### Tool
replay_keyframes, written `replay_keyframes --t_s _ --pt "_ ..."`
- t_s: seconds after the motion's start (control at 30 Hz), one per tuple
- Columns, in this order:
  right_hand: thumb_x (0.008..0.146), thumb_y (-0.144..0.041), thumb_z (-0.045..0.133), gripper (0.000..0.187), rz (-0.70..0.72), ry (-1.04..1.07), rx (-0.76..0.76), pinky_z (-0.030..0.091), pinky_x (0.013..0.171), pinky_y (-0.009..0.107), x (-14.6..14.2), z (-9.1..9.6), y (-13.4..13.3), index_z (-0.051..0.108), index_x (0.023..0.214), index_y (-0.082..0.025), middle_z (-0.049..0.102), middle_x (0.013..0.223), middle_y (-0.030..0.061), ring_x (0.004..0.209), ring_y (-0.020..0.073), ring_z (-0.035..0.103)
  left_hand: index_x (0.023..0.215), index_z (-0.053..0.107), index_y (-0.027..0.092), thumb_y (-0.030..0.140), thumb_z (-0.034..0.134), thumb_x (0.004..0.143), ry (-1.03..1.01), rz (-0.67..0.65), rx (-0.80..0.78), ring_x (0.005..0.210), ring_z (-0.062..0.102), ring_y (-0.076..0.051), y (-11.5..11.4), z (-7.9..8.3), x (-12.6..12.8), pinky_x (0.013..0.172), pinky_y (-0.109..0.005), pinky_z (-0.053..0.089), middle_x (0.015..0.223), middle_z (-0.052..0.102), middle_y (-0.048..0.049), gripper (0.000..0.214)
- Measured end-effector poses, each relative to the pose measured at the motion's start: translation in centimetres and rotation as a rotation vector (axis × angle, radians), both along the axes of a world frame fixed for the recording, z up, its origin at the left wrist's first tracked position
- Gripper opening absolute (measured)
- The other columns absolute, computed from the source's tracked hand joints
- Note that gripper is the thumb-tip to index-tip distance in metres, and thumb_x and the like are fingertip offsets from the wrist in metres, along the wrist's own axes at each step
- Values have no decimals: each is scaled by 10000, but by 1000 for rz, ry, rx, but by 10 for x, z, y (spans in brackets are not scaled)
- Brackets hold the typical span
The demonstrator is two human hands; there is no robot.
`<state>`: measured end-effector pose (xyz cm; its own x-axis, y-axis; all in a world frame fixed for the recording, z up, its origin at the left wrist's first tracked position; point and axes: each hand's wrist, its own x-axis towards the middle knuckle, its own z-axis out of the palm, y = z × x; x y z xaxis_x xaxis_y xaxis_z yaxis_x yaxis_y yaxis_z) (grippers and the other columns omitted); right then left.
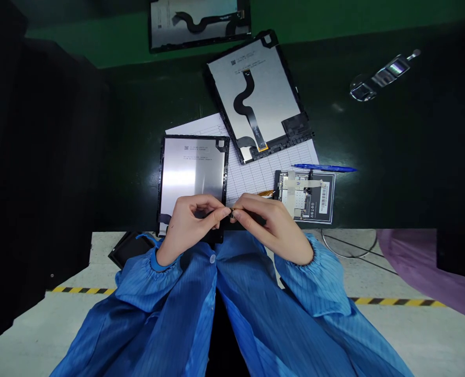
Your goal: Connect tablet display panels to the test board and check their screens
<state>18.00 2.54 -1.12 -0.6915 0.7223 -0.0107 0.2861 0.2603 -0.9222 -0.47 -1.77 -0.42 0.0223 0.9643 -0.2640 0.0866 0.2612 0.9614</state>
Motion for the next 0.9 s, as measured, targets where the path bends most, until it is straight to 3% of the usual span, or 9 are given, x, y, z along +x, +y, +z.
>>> replay_keyframes --t_s 0.17,0.4,0.57,0.67,0.73,0.83,0.9 --pt "984 -251 491 235 66 41 -61 411 637 229 2 -3 6 654 841 -162 641 800 22 692 105 575 652 678 167 247 761 799 -6 -32 -11 506 561 -75 -1 1 -2 525 -182 461 551 616 38 187" --pt "920 -249 560 229 61 66 -160 337 496 206 2 -8 11 719 788 -151 623 695 5 525 61 470 639 672 161 227 766 791 3 -36 -23 504 558 -64 -1 1 0 522 -162 446 542 608 44 190" --pt "757 -130 552 178 -144 149 -202 285 444 213 -13 -17 1 647 607 -148 563 581 -9 481 64 425 640 673 159 235 770 784 10 -37 -21 501 561 -68 -1 1 2 517 -167 446 538 610 41 189" --pt "733 -120 528 195 -237 182 -166 301 452 226 -18 -19 -4 587 552 -164 534 538 -11 487 83 443 642 669 160 243 769 783 5 -37 -25 499 564 -74 0 -1 2 512 -174 451 540 609 39 193" --pt "781 -140 549 180 -237 147 -113 346 479 237 -12 -15 -8 630 623 -170 592 605 6 517 96 484 641 662 160 243 770 782 3 -27 -31 495 562 -73 0 -2 2 513 -175 453 535 602 41 196" --pt "867 -234 592 107 -415 78 28 402 515 257 8 -7 -22 690 875 -191 689 864 50 570 109 529 633 648 163 247 760 789 1 -13 -38 488 556 -70 1 -3 4 514 -174 453 528 590 47 210" --pt "916 -295 555 156 -480 15 57 430 544 273 20 -7 -39 670 882 -195 688 898 63 599 126 561 623 636 168 250 755 792 8 -18 -42 484 555 -73 2 -4 5 512 -180 456 521 584 49 223"
